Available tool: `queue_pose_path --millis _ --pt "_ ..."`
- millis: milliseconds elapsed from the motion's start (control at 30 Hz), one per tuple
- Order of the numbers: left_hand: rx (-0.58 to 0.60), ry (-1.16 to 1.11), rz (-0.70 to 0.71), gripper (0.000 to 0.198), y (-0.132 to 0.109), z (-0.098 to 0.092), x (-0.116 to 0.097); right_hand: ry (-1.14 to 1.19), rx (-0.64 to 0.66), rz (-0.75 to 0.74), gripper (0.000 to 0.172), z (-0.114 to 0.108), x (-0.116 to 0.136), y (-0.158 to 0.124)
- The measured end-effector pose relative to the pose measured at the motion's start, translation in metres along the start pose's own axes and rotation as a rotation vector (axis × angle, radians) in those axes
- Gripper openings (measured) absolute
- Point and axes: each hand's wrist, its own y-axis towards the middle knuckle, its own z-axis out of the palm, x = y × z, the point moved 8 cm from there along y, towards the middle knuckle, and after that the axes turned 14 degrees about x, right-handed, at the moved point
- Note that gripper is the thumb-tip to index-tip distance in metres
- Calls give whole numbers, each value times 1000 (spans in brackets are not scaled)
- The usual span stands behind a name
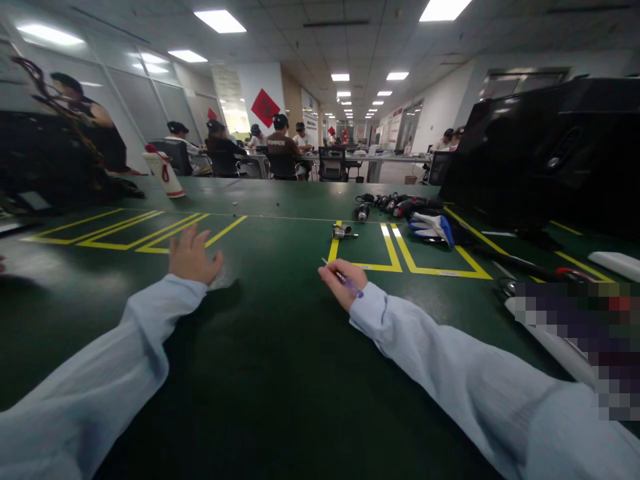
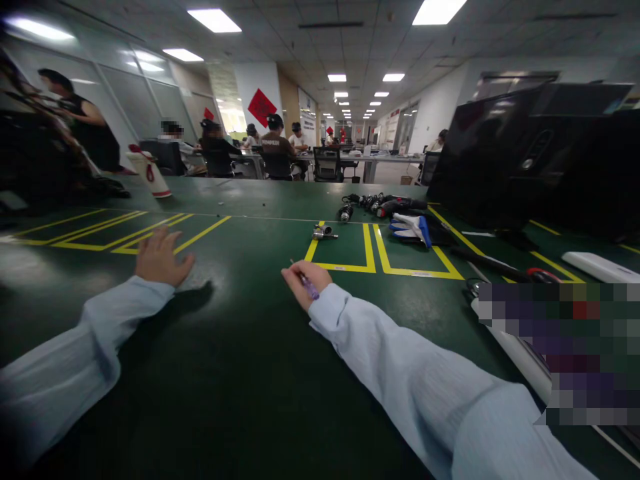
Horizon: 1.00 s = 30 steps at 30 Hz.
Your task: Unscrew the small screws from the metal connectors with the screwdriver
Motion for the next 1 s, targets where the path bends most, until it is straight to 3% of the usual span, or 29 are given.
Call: queue_pose_path --millis 100,200,233,300,367,600,1000 --pt "252 43 214 49 -14 24 -84 -106 -58 90 27 -11 -34 31" --pt "663 6 573 52 -52 52 -168 -216 -54 143 30 -16 -61 61" --pt "783 -15 678 53 -67 57 -188 -252 -41 153 28 -15 -67 70" --pt "848 -42 720 54 -82 56 -207 -317 -6 163 23 -10 -76 84" --pt "843 -64 700 54 -85 54 -211 -374 37 158 20 0 -80 94" --pt "798 -117 686 52 -82 53 -205 -532 196 142 33 29 -86 109" --pt "812 -128 686 52 -81 53 -206 -674 267 176 30 27 -84 112"
